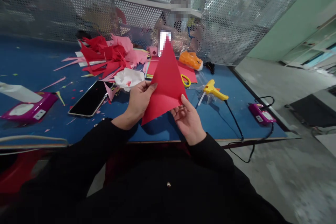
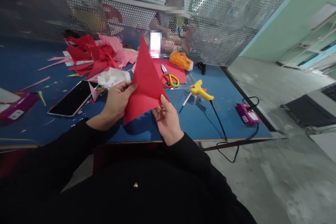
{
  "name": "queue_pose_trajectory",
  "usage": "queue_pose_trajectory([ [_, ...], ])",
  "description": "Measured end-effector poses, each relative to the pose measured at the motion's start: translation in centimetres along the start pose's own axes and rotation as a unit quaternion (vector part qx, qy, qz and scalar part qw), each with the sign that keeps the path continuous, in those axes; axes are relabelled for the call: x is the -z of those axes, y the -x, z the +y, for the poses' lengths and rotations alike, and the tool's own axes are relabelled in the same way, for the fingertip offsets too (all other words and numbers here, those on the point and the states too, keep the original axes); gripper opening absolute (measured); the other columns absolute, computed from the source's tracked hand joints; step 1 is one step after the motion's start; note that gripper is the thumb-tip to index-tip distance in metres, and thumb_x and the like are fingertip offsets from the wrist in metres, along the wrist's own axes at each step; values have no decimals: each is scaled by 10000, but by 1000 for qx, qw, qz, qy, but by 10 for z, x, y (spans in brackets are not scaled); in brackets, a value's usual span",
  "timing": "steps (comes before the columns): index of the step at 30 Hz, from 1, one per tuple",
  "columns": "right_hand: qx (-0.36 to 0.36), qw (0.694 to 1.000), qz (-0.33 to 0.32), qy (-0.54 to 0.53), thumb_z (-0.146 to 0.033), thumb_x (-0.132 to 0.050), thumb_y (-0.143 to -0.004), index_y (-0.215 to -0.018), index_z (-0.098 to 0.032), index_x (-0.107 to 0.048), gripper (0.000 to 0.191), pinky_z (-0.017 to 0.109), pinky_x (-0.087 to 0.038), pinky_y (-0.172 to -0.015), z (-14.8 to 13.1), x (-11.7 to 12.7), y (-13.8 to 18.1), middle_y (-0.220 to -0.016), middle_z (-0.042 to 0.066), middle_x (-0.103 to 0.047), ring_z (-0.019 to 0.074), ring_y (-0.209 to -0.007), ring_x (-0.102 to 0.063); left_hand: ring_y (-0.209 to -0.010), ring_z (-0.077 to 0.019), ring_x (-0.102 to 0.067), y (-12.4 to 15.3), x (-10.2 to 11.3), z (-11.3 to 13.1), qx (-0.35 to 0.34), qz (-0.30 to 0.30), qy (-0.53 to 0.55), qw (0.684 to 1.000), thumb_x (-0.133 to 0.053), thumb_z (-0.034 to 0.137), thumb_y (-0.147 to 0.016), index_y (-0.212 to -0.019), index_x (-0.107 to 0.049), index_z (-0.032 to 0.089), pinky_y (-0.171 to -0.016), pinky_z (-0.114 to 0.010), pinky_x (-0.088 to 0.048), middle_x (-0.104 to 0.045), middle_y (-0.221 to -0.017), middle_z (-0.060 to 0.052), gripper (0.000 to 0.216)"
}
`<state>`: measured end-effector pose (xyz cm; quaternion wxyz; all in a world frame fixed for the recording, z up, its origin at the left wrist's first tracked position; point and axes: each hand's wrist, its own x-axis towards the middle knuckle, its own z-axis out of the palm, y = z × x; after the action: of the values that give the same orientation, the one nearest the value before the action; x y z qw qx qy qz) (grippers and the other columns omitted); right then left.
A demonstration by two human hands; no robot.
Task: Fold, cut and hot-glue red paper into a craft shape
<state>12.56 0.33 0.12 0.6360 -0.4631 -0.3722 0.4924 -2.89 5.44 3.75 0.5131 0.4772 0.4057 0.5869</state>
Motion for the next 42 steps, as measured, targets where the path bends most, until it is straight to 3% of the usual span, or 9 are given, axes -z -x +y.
queue_pose_trajectory([
  [6, 60, 998, 10, 5, -450, -594, -881, -1045, -197, -691, 317, 418, -628, -805, -5, -23, -24, -1082, 105, -763, 243, -965, -739, -716, -132, -615, -3, -2, 0, -20, 27, 11, 999, -726, 307, -771, -776, -634, 185, -725, -269, -518, -690, -765, 5, 153],
  [11, 274, 955, 105, 45, -383, -476, -964, -1201, -170, -641, 359, 480, -520, -1030, -47, -26, -39, -1262, 106, -685, 259, -1226, -629, -888, -170, -665, -10, 11, 11, -40, 36, -29, 998, -765, 302, -748, -1033, -651, 187, -766, -275, -527, -719, -966, -45, 328],
  [14, 468, 857, 122, 181, -341, -509, -985, -1197, -185, -676, 312, 472, -416, -1129, -68, -11, -31, -1267, 89, -686, 255, -1268, -599, -1004, -176, -660, 0, 23, 20, -164, 96, -80, 979, -735, 281, -794, -1142, -604, 218, -869, -291, -526, -688, -1132, -56, 377],
  [15, 499, 832, 92, 226, -305, -522, -982, -1201, -225, -686, 285, 464, -413, -1134, -69, -5, -25, -1283, 62, -686, 248, -1276, -595, -1040, -184, -654, 7, 27, 22, -228, 125, -105, 960, -721, 261, -812, -1188, -590, 221, -888, -302, -525, -672, -1181, -59, 400],
  [18, 567, 667, -101, 472, -151, -486, -981, -1310, -258, -626, 373, 451, -477, -1073, -56, 9, -5, -1345, 55, -663, 244, -1313, -568, -1124, -235, -635, 36, 36, 26, -361, 201, -232, 881, -692, 139, -807, -1294, -573, 202, -920, -369, -527, -655, -1262, -90, 506],
  [22, 503, 570, -275, 589, -70, -484, -968, -1293, -113, -633, 359, 430, -518, -1020, -22, 15, 15, -1340, 158, -653, 280, -1291, -585, -1142, -263, -647, 64, 48, 20, -432, 21, -437, 789, -653, 85, -769, -1209, -663, 265, -1029, -440, -487, -721, -1174, -61, 475],
  [25, 470, 569, -276, 616, -82, -482, -970, -1229, -59, -661, 316, 427, -546, -978, -6, 17, 21, -1273, 179, -691, 290, -1215, -639, -1284, -277, -571, 67, 56, 9, -348, -172, -510, 768, -561, 108, -817, -1311, -606, 258, -1109, -483, -422, -673, -1312, -81, 519],
  [28, 434, 592, -277, 620, -85, -482, -963, -1232, -100, -664, 326, 412, -552, -971, -1, 20, 22, -1264, 152, -702, 265, -1210, -642, -1349, -293, -511, 63, 59, -2, -286, -268, -546, 740, -528, 170, -857, -1371, -565, 199, -1171, -528, -324, -608, -1407, -108, 516],
  [42, 344, 694, -226, 590, -131, -515, -977, -1117, -177, -707, 242, 410, -562, -894, -8, 44, 18, -1173, 96, -750, 247, -1121, -686, -1144, -269, -679, 56, 49, -20, -258, -286, -525, 759, -500, 231, -967, -1122, -735, 237, -977, -445, -535, -752, -1168, -64, 281],
])
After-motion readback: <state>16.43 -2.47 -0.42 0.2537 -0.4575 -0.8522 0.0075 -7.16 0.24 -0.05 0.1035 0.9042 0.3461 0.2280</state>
